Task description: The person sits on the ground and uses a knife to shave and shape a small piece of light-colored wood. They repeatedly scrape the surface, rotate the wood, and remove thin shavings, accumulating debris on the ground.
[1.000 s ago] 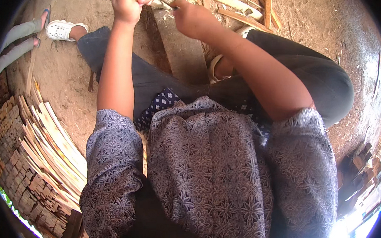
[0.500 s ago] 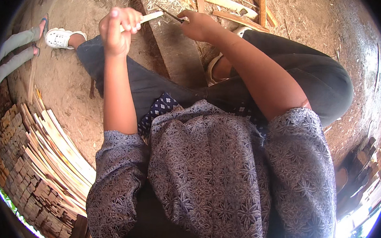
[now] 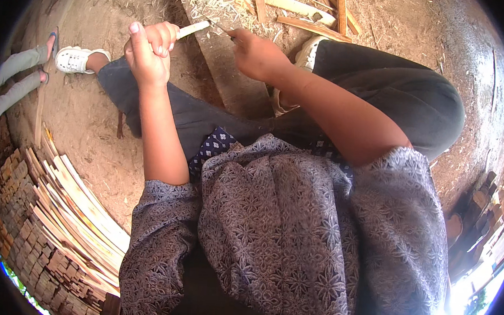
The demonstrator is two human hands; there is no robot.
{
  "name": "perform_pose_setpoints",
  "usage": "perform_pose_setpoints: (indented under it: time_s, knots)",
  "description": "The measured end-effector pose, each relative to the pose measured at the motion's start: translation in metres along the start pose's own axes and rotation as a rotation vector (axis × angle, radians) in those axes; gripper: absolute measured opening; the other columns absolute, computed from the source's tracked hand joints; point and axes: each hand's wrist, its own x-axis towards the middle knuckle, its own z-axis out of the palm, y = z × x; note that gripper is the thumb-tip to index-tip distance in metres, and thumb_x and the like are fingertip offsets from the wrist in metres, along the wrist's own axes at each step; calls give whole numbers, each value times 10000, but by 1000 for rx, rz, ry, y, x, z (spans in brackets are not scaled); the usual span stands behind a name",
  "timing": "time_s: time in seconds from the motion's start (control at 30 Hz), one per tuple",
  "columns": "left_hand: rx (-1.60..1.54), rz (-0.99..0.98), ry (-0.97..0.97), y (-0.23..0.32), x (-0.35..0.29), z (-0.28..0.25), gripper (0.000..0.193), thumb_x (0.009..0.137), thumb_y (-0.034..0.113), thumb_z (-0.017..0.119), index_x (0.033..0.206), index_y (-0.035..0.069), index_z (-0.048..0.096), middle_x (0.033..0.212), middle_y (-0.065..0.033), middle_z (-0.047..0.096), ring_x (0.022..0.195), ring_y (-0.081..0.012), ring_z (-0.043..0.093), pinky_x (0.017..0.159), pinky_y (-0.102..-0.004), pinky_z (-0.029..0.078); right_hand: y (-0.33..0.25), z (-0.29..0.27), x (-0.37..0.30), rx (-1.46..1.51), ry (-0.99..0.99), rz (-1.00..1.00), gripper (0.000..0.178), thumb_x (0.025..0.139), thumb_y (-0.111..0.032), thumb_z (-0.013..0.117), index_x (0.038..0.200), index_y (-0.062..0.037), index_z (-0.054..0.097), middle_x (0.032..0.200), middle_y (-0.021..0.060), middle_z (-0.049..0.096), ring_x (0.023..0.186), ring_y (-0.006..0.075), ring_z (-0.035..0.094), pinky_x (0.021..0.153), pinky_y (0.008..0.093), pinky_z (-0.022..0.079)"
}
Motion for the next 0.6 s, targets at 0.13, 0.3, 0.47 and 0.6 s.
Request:
perform_pose_setpoints:
  time_s: [0.13, 0.3, 0.47, 0.6]
  knots:
    - [-15, 16, 61, 1, 0, 10, 616, 1133, 378, 286, 588, 100, 358, 527, -36, 382, 556, -190, 390, 656, -388, 399, -40, -10, -11, 58, 16, -107, 364, 1049, -256, 533, 1393, -142, 558, 980, 200, 724, 851, 339, 717, 800, 427, 548]
    - [38, 14, 7, 1, -3, 22, 599, 1133, 348, 296, 590, 102, 356, 528, -37, 388, 536, -184, 376, 621, -374, 383, 6, 8, -4, -8, -2, 109, 333, 1045, -234, 512, 1360, -147, 574, 985, 204, 720, 887, 404, 704, 801, 466, 543]
    - [6, 66, -30, -4, -1, 19, 579, 1136, 303, 314, 600, 87, 355, 516, -23, 404, 509, -138, 376, 572, -346, 389, -18, -3, -10, 127, 14, -53, 348, 1039, -255, 518, 1366, -148, 571, 986, 238, 715, 923, 430, 698, 844, 485, 538]
    - [18, 47, -27, 0, 1, 20, 589, 1132, 323, 291, 593, 96, 358, 522, -36, 379, 528, -181, 364, 595, -367, 361, -12, 7, 0, -67, 13, 102, 341, 1036, -262, 516, 1352, -148, 574, 979, 254, 714, 936, 431, 698, 846, 508, 537]
